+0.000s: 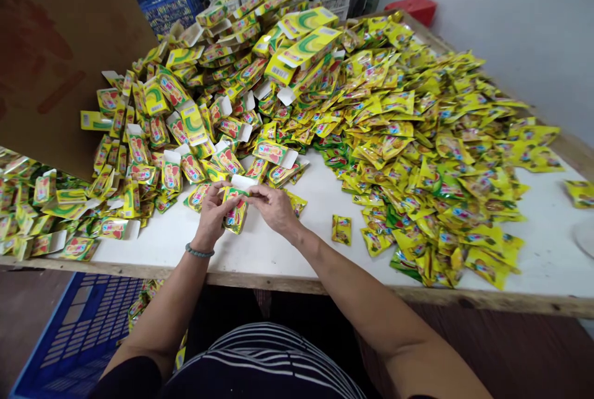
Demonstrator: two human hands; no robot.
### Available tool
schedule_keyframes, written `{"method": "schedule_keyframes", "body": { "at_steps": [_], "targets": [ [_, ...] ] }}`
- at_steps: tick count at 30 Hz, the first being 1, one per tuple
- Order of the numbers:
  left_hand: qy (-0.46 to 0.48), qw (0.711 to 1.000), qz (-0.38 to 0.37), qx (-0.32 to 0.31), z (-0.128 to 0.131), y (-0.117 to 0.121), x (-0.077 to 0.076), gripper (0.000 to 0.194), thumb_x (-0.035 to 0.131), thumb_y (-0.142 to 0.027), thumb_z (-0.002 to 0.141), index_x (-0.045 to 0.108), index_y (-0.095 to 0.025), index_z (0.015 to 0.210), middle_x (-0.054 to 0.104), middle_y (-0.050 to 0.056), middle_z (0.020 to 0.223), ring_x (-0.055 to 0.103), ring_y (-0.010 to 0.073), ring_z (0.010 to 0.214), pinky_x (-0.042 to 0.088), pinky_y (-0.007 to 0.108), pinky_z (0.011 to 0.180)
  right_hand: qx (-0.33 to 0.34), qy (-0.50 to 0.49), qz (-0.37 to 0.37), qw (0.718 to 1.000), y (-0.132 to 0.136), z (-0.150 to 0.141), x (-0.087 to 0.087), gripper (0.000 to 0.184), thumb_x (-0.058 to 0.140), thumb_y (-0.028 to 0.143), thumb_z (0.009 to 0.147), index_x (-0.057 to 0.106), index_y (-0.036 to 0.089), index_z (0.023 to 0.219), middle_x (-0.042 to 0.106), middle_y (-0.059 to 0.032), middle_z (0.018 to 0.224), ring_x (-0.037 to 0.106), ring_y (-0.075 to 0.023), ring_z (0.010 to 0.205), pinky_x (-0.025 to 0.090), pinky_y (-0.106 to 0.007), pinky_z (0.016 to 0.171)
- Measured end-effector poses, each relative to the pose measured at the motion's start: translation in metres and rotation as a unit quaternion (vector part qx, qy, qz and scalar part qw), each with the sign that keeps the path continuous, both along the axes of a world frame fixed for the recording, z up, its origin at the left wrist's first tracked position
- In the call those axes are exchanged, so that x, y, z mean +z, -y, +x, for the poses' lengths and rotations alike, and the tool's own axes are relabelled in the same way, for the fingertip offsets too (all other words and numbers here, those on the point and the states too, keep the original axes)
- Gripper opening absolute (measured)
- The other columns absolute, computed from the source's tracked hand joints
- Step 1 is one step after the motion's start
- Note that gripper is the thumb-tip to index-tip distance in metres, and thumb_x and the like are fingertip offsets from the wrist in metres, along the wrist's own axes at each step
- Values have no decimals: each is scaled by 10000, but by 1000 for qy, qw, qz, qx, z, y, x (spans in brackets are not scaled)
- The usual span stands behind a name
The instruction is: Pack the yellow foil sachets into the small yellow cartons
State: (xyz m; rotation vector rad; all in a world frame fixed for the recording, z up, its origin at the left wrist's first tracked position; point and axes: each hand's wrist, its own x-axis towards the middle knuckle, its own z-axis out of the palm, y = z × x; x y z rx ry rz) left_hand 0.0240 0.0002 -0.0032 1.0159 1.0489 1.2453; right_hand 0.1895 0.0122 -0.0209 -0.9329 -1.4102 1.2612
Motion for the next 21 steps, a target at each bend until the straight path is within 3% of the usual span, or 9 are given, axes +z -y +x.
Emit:
{"method": "schedule_keyframes", "body": {
  "at_steps": [3, 6, 10, 14, 17, 21],
  "targets": [
    [-23, 998, -33, -43, -1, 2, 0, 484, 851, -412, 690, 555, -226, 1025, 692, -31, 771, 646, 126, 611, 515, 247, 609, 26, 49, 2, 998, 0, 8, 2, 350, 633, 520, 847, 656, 192, 730, 619, 10, 678, 568, -147, 659, 479, -267, 638],
    [-14, 999, -25, -44, 1, 1, 0, 512, 826, -431, 725, 538, -242, 1104, 715, -14, 844, 676, 138, 674, 527, 251, 638, -22, 63, 12, 998, 0, 13, 5, 299, 596, 461, 890, 662, 193, 773, 627, 10, 680, 569, -142, 644, 472, -256, 624],
    [20, 1000, -16, 10, 1, -3, -1, 554, 884, -371, 652, 525, -231, 1049, 722, -20, 827, 692, 135, 711, 554, 263, 708, -65, 92, 41, 993, -2, 14, 8, 284, 639, 406, 881, 715, 234, 1094, 748, -38, 934, 677, -185, 819, 545, -309, 777],
    [14, 999, -9, 51, -2, -3, -3, 500, 890, -344, 646, 599, -215, 1031, 701, -39, 739, 684, 122, 670, 558, 263, 710, -25, 143, 101, 984, -1, 14, 11, 290, 598, 398, 910, 772, 252, 1091, 759, -50, 1117, 682, -235, 1036, 523, -382, 960],
    [1, 998, -12, 54, -2, -2, -4, 400, 878, -366, 666, 677, -201, 970, 738, -9, 787, 706, 128, 728, 567, 271, 754, -15, 125, 80, 989, -1, 12, 9, 314, 548, 438, 942, 805, 269, 1003, 780, -17, 1051, 699, -236, 1004, 537, -391, 943],
    [-5, 997, -17, 70, 2, -2, -4, 344, 897, -355, 630, 740, -200, 894, 772, 16, 856, 720, 142, 781, 578, 284, 780, -54, 96, 27, 994, -1, 7, 3, 266, 665, 436, 858, 812, 266, 998, 791, -5, 1010, 726, -248, 913, 571, -375, 843]
  ]
}}
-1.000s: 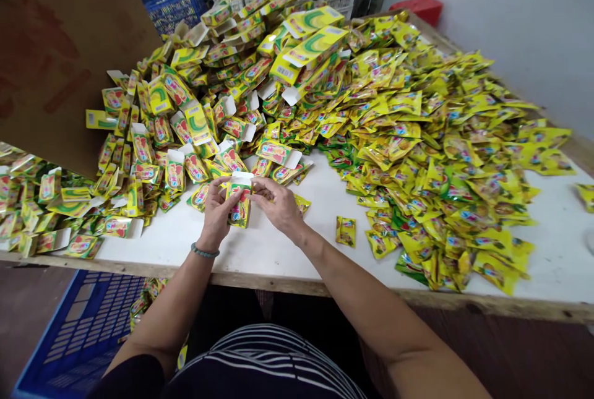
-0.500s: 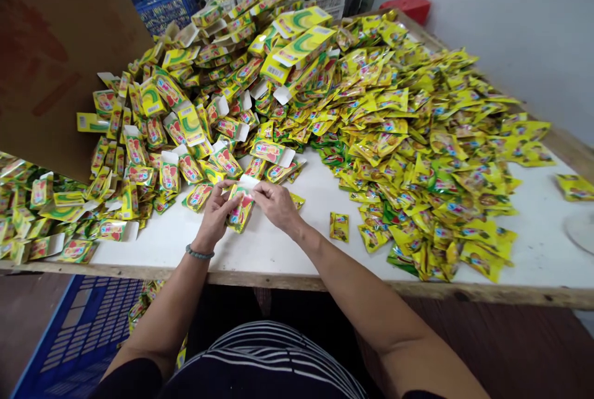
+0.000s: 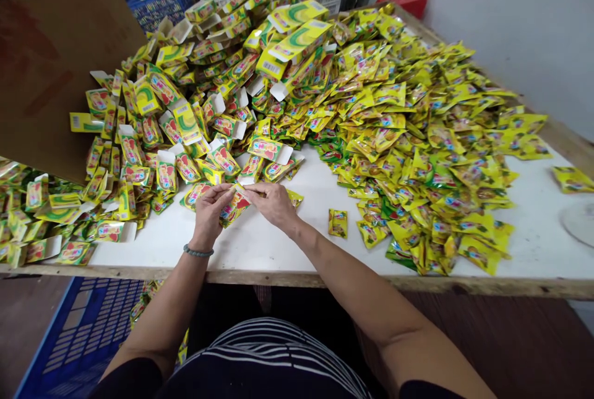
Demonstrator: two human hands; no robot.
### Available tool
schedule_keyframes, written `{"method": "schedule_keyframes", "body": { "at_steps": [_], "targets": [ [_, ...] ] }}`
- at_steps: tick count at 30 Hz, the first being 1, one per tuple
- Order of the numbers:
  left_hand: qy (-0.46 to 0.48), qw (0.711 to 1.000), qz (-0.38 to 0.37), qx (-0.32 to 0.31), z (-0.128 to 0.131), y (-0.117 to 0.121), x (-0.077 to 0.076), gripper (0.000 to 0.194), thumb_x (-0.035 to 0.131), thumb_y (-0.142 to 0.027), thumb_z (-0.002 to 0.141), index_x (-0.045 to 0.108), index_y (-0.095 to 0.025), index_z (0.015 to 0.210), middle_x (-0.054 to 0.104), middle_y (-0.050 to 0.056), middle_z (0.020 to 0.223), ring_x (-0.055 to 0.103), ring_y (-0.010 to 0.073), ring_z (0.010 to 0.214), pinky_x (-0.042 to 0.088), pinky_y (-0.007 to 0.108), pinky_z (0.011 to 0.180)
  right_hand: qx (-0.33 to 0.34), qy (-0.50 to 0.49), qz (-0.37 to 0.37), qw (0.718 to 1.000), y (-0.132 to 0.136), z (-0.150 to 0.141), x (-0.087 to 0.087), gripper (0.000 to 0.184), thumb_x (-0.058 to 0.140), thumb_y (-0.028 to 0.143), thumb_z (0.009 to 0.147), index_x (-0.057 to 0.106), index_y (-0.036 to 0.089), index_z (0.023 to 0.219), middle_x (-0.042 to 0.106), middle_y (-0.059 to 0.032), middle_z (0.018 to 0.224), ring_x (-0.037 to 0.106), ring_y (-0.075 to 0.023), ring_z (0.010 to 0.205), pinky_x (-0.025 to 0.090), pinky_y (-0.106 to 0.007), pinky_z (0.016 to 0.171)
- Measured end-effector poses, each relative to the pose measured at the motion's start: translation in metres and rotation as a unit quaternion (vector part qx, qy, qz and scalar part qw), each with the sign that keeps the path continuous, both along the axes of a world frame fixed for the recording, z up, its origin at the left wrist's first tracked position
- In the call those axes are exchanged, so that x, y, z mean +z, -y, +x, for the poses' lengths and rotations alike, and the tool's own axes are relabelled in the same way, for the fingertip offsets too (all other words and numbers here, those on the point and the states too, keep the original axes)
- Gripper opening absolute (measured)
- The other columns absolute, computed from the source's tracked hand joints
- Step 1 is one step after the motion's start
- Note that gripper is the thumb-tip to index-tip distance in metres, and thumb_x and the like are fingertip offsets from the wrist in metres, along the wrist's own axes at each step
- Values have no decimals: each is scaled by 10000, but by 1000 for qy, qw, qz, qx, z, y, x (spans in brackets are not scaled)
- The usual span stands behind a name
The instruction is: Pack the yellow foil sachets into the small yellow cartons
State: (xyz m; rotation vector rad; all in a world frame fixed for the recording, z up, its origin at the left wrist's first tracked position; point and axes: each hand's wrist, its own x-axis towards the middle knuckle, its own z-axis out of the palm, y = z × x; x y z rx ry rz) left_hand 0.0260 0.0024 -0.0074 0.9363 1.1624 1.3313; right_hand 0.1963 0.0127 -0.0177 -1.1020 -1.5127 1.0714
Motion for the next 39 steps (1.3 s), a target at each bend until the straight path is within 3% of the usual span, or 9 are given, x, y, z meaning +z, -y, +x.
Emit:
{"method": "schedule_keyframes", "body": {
  "at_steps": [4, 9, 12, 16, 20, 26, 30, 34, 39],
  "targets": [
    [16, 1000, -10, 8, 3, -1, 2, 352, 921, -338, 583, 765, -200, 866, 780, 20, 856, 725, 159, 780, 590, 304, 771, -41, -40, -35, 998, -2, -2, -3, 295, 681, 476, 827, 823, 247, 946, 797, -15, 933, 721, -254, 833, 573, -382, 786],
    [14, 1000, -8, -2, 4, 1, 3, 357, 912, -334, 602, 781, -190, 902, 789, 37, 895, 727, 168, 802, 592, 315, 794, -3, -109, -85, 990, -4, 1, -2, 375, 724, 564, 777, 824, 225, 905, 781, -9, 848, 699, -238, 830, 563, -368, 788],
    [22, 1000, -4, 11, 3, 1, 3, 344, 914, -320, 598, 786, -200, 894, 788, 28, 892, 726, 161, 806, 583, 304, 806, 13, -88, -72, 993, 1, 0, 1, 412, 653, 582, 849, 819, 213, 928, 745, -5, 769, 687, -224, 800, 556, -350, 749],
    [55, 998, -21, 31, 0, -1, 2, 353, 914, -334, 582, 788, -196, 882, 787, 30, 901, 727, 175, 820, 581, 315, 815, 9, 21, 90, 996, 11, -6, 4, 399, 506, 472, 986, 764, 215, 1147, 753, -72, 1095, 672, -258, 1047, 520, -413, 948],
    [69, 996, -45, 37, -6, -2, 2, 342, 915, -305, 569, 789, -188, 865, 783, 26, 861, 720, 167, 783, 575, 310, 798, 8, 170, 205, 964, 14, -10, 0, 436, 496, 414, 1003, 638, 194, 1352, 675, -135, 1305, 612, -285, 1189, 455, -474, 1064],
    [71, 995, -59, 24, -5, 1, 3, 340, 927, -296, 542, 797, -176, 832, 776, 34, 815, 714, 164, 744, 564, 301, 773, 28, 125, 209, 970, 9, -10, -7, 459, 435, 449, 1029, 578, 245, 1414, 640, -99, 1367, 564, -251, 1269, 441, -466, 1093],
    [88, 994, -61, 26, -5, 4, 5, 326, 930, -286, 526, 793, -184, 804, 769, 22, 778, 708, 151, 707, 567, 278, 735, 74, 77, 165, 980, 12, -12, -2, 565, 416, 563, 1006, 517, 256, 1470, 655, -100, 1331, 550, -259, 1256, 428, -481, 1101],
    [124, 990, -60, 30, -4, 2, 4, 353, 926, -319, 526, 788, -188, 823, 776, 20, 805, 711, 145, 716, 574, 266, 745, 122, 19, 94, 988, 15, -10, 6, 602, 262, 587, 1029, 437, 287, 1521, 601, -69, 1415, 507, -259, 1332, 384, -480, 1142],
    [95, 993, -56, 32, -14, 6, 12, 426, 922, -384, 505, 781, -188, 857, 772, 25, 824, 709, 156, 731, 569, 271, 747, 156, 75, 175, 969, 12, -9, 5, 731, 195, 674, 995, 447, 228, 1516, 535, -109, 1493, 477, -282, 1371, 323, -511, 1164]
  ]
}}
